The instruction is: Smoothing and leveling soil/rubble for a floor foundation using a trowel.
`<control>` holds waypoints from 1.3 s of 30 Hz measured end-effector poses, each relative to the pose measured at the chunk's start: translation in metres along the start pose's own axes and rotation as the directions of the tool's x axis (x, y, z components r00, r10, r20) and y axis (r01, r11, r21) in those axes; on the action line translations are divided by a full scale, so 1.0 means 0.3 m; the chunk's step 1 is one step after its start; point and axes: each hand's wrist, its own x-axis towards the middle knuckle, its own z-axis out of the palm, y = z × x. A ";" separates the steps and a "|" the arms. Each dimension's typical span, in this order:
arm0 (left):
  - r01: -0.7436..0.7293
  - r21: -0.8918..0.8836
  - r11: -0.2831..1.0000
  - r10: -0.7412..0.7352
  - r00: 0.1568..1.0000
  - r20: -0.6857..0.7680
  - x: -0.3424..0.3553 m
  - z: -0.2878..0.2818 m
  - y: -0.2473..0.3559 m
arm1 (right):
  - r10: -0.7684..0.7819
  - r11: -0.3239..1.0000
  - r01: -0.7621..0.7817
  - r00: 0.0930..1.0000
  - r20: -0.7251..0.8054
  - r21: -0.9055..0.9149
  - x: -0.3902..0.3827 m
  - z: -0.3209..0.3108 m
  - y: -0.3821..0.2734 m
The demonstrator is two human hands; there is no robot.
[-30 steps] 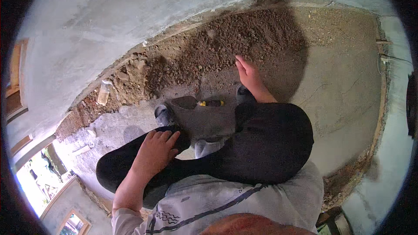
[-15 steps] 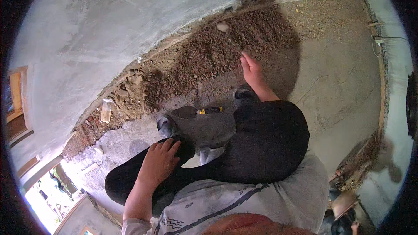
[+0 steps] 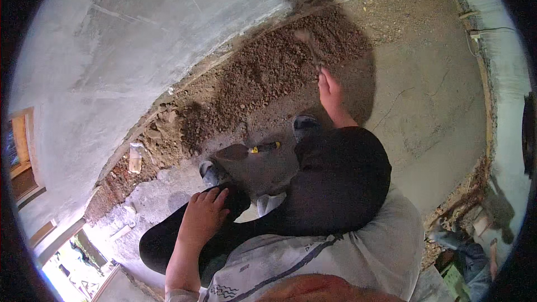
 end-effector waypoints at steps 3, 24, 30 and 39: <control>0.003 -0.014 1.000 -0.003 1.000 -0.003 0.020 -0.020 0.015 | 0.221 0.886 -0.077 0.937 0.271 -0.457 -0.025 -0.019 0.149; -0.004 0.003 1.000 0.004 1.000 -0.027 0.005 0.007 -0.002 | 0.107 0.987 -0.096 0.991 0.084 -0.131 -0.055 -0.075 0.031; 0.045 -0.046 0.998 -0.041 0.996 0.084 0.027 -0.041 0.029 | 0.008 0.954 0.029 0.993 0.119 -0.299 -0.078 0.002 0.150; 0.061 -0.072 0.995 -0.054 0.993 0.101 0.025 -0.030 0.017 | 0.045 0.962 -0.059 0.997 -0.059 -0.266 -0.081 -0.176 0.148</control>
